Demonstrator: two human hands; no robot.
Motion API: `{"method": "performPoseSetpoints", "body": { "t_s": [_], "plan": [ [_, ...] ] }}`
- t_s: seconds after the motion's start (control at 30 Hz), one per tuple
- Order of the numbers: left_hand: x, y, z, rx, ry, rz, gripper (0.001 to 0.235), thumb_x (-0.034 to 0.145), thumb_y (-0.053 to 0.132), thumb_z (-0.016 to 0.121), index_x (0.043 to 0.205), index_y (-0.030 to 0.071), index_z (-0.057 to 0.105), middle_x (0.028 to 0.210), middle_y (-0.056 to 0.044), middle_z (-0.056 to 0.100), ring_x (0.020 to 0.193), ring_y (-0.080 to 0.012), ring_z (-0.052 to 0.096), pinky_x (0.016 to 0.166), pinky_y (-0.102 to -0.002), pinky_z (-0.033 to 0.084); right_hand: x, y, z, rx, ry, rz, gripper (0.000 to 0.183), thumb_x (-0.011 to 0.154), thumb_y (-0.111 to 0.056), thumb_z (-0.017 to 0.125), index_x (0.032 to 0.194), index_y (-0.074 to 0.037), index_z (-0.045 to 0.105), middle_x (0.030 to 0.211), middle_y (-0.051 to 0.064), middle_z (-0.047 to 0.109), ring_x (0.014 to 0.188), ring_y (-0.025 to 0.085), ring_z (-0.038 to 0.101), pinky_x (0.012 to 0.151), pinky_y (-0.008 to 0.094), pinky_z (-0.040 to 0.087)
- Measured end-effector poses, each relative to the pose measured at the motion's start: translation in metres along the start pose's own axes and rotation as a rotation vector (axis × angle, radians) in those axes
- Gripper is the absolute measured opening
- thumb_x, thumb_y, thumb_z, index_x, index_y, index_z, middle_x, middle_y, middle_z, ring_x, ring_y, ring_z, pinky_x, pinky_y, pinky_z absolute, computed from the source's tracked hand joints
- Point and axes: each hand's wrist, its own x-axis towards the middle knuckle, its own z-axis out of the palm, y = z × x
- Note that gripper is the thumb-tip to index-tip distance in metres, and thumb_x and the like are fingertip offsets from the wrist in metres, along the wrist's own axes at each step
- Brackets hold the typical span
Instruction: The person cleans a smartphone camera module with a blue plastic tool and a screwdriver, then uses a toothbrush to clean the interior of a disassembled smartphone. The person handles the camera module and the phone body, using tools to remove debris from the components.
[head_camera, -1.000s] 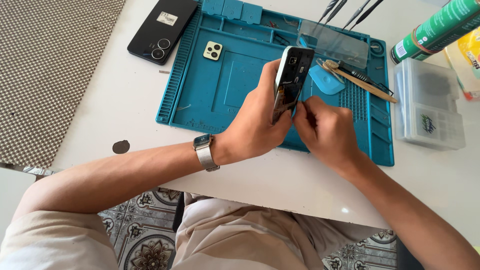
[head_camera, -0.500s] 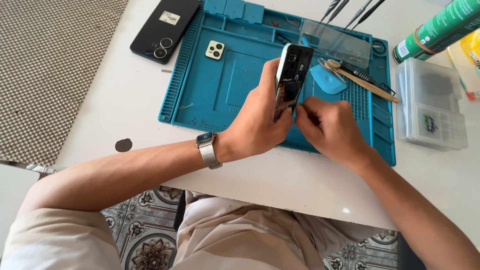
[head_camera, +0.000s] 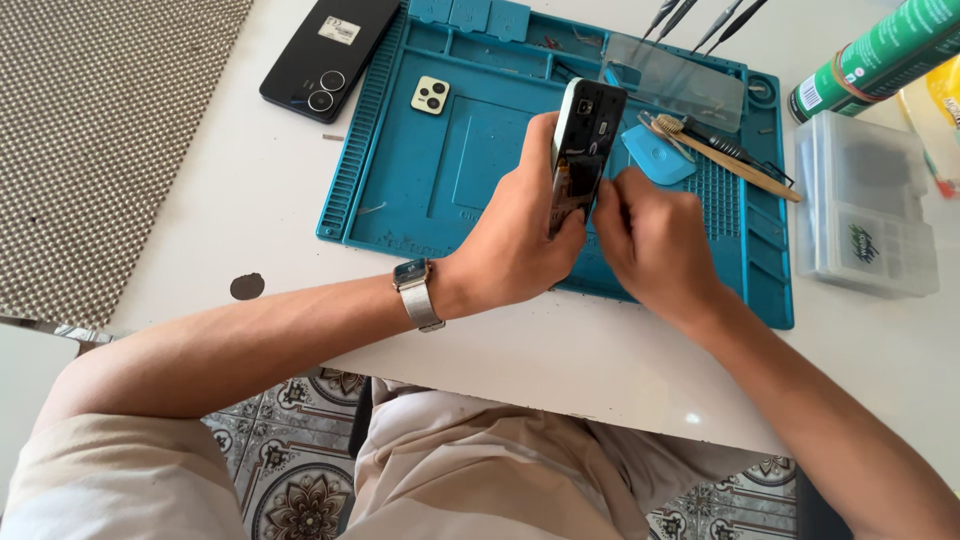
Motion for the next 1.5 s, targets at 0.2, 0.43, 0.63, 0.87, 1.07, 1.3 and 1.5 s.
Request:
{"method": "performPoseSetpoints", "body": {
  "t_s": [0.2, 0.43, 0.63, 0.87, 1.07, 1.3, 1.5],
  "plan": [
    [0.000, 0.002, 0.000, 0.001, -0.010, 0.009, 0.063, 0.088, -0.011, 0.054, 0.142, -0.001, 0.023, 0.095, -0.017, 0.065, 0.078, -0.0289, 0.070, 0.065, -0.039, 0.056, 0.017, 0.005, -0.005, -0.034, 0.086, -0.013, 0.028, 0.108, -0.003, 0.060, 0.081, 0.002, 0.053, 0.057, 0.014, 0.055, 0.045, 0.023, 0.057, 0.043, 0.035, 0.037],
    [0.003, 0.007, -0.004, -0.032, -0.030, -0.070, 0.067, 0.087, -0.008, 0.055, 0.143, 0.001, 0.021, 0.089, -0.018, 0.064, 0.073, -0.0295, 0.070, 0.061, -0.040, 0.055, 0.047, 0.008, -0.021, -0.113, 0.063, -0.085, 0.033, 0.112, -0.005, 0.059, 0.080, 0.002, 0.051, 0.057, 0.016, 0.053, 0.047, 0.028, 0.059, 0.044, 0.037, 0.039],
    [0.006, -0.004, -0.009, -0.019, -0.022, -0.082, 0.066, 0.085, -0.007, 0.057, 0.141, 0.001, 0.024, 0.094, -0.018, 0.065, 0.078, -0.0292, 0.071, 0.064, -0.040, 0.059, 0.058, 0.018, -0.017, -0.256, 0.033, -0.176, 0.029, 0.111, -0.006, 0.060, 0.084, 0.001, 0.052, 0.062, 0.016, 0.058, 0.052, 0.031, 0.060, 0.047, 0.039, 0.042],
    [0.019, -0.031, -0.018, -0.108, -0.094, -0.035, 0.073, 0.083, -0.004, 0.063, 0.145, 0.002, 0.024, 0.117, -0.017, 0.062, 0.113, -0.0272, 0.066, 0.094, -0.044, 0.059, 0.046, 0.012, -0.039, 0.281, 0.070, -0.120, 0.019, 0.115, -0.013, 0.054, 0.100, -0.001, 0.054, 0.080, 0.008, 0.064, 0.067, 0.013, 0.059, 0.062, 0.026, 0.049],
    [0.021, -0.038, -0.024, -0.234, -0.153, -0.110, 0.068, 0.084, 0.002, 0.069, 0.142, 0.006, 0.035, 0.118, -0.012, 0.063, 0.116, -0.0225, 0.064, 0.098, -0.043, 0.058, 0.032, -0.007, -0.050, 0.536, -0.095, -0.097, 0.017, 0.111, -0.018, 0.054, 0.102, -0.003, 0.057, 0.085, 0.003, 0.066, 0.071, 0.006, 0.061, 0.064, 0.021, 0.050],
    [0.028, -0.019, -0.029, -0.643, -0.181, -0.218, 0.036, 0.102, 0.015, 0.063, 0.133, 0.008, 0.046, 0.121, -0.010, 0.069, 0.106, -0.0216, 0.075, 0.089, -0.040, 0.065, 0.043, -0.013, -0.061, 0.285, -0.031, -0.017, 0.023, 0.106, -0.016, 0.070, 0.090, 0.000, 0.066, 0.076, 0.005, 0.067, 0.064, 0.007, 0.060, 0.057, 0.024, 0.048],
    [0.023, -0.009, -0.026, -0.632, -0.234, -0.098, 0.041, 0.110, 0.018, 0.053, 0.149, 0.009, 0.041, 0.124, -0.010, 0.067, 0.107, -0.0191, 0.074, 0.090, -0.036, 0.063, 0.044, -0.031, -0.055, -0.097, 0.060, -0.157, 0.022, 0.098, -0.011, 0.079, 0.083, 0.000, 0.068, 0.066, 0.007, 0.060, 0.054, 0.015, 0.056, 0.052, 0.032, 0.042]
  ]
}}
